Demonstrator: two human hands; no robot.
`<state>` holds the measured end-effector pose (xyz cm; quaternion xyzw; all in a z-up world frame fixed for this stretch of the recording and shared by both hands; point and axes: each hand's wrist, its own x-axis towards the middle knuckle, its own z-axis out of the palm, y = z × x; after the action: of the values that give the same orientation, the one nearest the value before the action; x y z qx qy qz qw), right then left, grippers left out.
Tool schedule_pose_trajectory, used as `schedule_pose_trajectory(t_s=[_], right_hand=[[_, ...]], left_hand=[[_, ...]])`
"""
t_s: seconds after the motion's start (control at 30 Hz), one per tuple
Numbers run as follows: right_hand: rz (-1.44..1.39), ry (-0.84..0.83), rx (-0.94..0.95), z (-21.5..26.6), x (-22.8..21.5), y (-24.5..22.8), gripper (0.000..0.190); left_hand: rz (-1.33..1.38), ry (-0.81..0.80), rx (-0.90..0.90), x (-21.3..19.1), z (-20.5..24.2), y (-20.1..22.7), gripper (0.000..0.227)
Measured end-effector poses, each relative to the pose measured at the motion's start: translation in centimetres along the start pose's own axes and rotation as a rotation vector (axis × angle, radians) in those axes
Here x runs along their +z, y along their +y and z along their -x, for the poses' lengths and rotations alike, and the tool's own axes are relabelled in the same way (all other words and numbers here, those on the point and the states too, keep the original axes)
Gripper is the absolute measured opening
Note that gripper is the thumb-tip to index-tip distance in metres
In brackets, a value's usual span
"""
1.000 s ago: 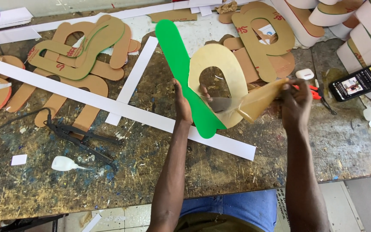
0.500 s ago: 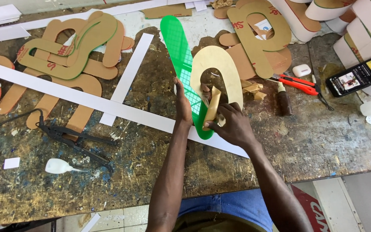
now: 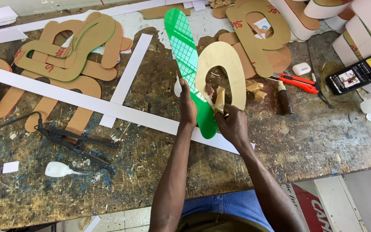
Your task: The person peels a protective backing from a green letter-shaped cutout and then applies a white strip along its edge using a glue bottle. The person presses the strip down firmly to secure it in place.
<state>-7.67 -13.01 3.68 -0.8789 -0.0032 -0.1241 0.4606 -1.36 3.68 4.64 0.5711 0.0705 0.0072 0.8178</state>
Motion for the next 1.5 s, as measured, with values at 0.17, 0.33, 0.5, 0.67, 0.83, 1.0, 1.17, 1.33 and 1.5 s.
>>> schedule_pose_trajectory(t_s=[0.17,0.33,0.5,0.67,0.83,1.0,1.17,1.33,1.5], right_hand=[[-0.168,0.028,0.043,0.7,0.0,-0.7,0.011],[-0.359,-0.031,0.118,0.9,-0.7,-1.9,0.012],[-0.554,-0.095,0.107,0.3,-1.6,-0.9,0.011],[-0.606,-0.148,0.060,0.3,-3.0,0.4,0.011],[-0.651,-0.212,0.023,0.3,-3.7,2.3,0.008],[-0.630,-0.283,0.027,0.4,-4.2,2.7,0.007],[-0.599,-0.357,-0.032,0.3,-4.8,5.1,0.006],[-0.603,-0.394,-0.057,0.6,-5.4,5.6,0.007],[-0.531,-0.354,-0.091,1.0,-5.1,8.8,0.012]], left_hand=[[0.011,0.003,0.009,0.0,-0.1,-0.3,0.109],[0.000,-0.002,0.026,-0.1,0.0,0.1,0.111],[0.037,0.011,0.022,-0.8,-1.2,-1.6,0.108],[0.154,0.040,0.050,-3.4,-4.7,-6.4,0.105],[0.361,-0.231,0.080,-0.7,-3.5,-3.6,0.106],[0.302,-0.219,0.082,-1.1,-3.6,-3.0,0.110],[0.263,-0.213,0.061,-0.9,-2.5,-0.7,0.107],[0.247,-0.210,0.059,-0.8,-1.7,1.0,0.107],[0.219,-0.217,-0.011,-0.8,-1.6,1.8,0.106]])
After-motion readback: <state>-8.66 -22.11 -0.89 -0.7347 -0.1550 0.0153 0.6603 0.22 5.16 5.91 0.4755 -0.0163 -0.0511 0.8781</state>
